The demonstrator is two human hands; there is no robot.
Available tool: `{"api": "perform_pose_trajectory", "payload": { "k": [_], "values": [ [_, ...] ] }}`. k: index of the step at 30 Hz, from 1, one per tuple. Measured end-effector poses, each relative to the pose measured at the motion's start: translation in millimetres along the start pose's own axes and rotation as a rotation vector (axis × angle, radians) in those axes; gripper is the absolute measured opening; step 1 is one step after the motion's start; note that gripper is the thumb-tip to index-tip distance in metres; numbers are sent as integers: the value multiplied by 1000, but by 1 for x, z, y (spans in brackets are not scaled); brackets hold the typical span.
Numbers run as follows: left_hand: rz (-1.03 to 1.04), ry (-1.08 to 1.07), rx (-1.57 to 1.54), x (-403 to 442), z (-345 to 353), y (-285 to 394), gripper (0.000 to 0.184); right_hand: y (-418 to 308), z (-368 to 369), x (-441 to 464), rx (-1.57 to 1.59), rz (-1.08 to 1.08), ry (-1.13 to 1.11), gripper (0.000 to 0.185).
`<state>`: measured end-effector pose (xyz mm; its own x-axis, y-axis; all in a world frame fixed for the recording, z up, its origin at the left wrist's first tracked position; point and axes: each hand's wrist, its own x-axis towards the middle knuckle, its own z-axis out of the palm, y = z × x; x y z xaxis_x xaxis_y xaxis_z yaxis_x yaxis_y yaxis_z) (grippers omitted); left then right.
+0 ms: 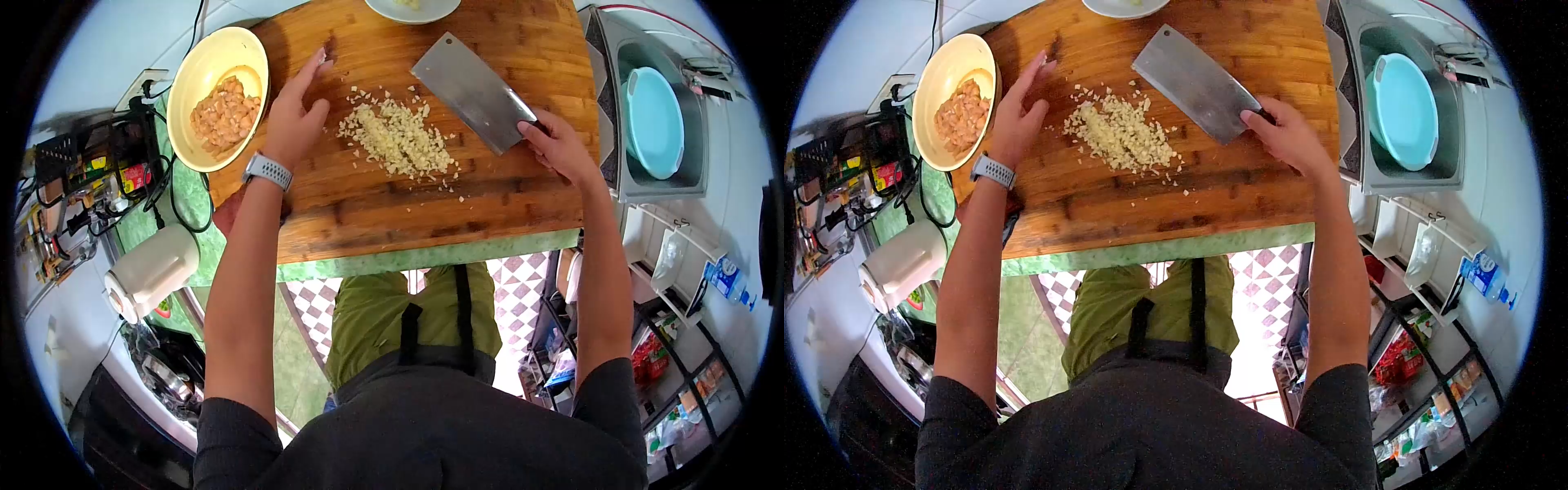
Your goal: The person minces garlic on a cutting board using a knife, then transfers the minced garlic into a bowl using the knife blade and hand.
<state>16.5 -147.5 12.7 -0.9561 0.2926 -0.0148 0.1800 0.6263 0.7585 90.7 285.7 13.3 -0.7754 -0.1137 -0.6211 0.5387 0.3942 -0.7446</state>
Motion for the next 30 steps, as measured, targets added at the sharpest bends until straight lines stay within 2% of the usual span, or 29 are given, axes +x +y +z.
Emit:
{"api": "perform_pose_trajectory", "payload": {
  "k": [4, 7, 9, 10, 12, 13, 15, 16, 18, 22, 28, 30],
  "values": [
    [34, 88, -10, -25, 0, 3, 79, -8, 6, 23, -103, -22, -39, 30],
    [38, 107, 1, -45, -3, 4, 79, -29, 24, 43, -357, -288, 46, 37],
    [25, 108, 7, -58, -3, 8, 78, -56, 36, 48, -249, -186, -111, 31],
    [-10, 102, -3, -63, -4, 12, 78, -58, 41, 56, -253, -188, -117, 31],
    [-51, 99, -14, -73, -4, 16, 77, -59, 49, 75, -480, -431, -52, 34],
    [-29, 110, 61, -77, -4, 17, 77, -56, 52, 78, -482, -433, -55, 34],
    [-9, 124, 133, -85, -3, 18, 76, -58, 56, 79, -512, -615, -17, 34],
    [-37, 122, 107, -89, -1, 18, 78, -63, 53, 76, -518, -616, -18, 34],
    [-62, 123, 78, -94, 4, 19, 80, -74, 42, 62, -603, -511, -158, 33],
    [-43, 131, 82, -99, 10, 21, 74, -68, 25, 15, -675, -453, -78, 32],
    [-15, 81, 69, -92, 20, 25, 73, 19, 35, -54, -395, -258, 258, 28],
    [6, 62, 41, -89, 27, 26, 73, 56, 50, -66, -142, -73, 319, 29]
  ]
}}
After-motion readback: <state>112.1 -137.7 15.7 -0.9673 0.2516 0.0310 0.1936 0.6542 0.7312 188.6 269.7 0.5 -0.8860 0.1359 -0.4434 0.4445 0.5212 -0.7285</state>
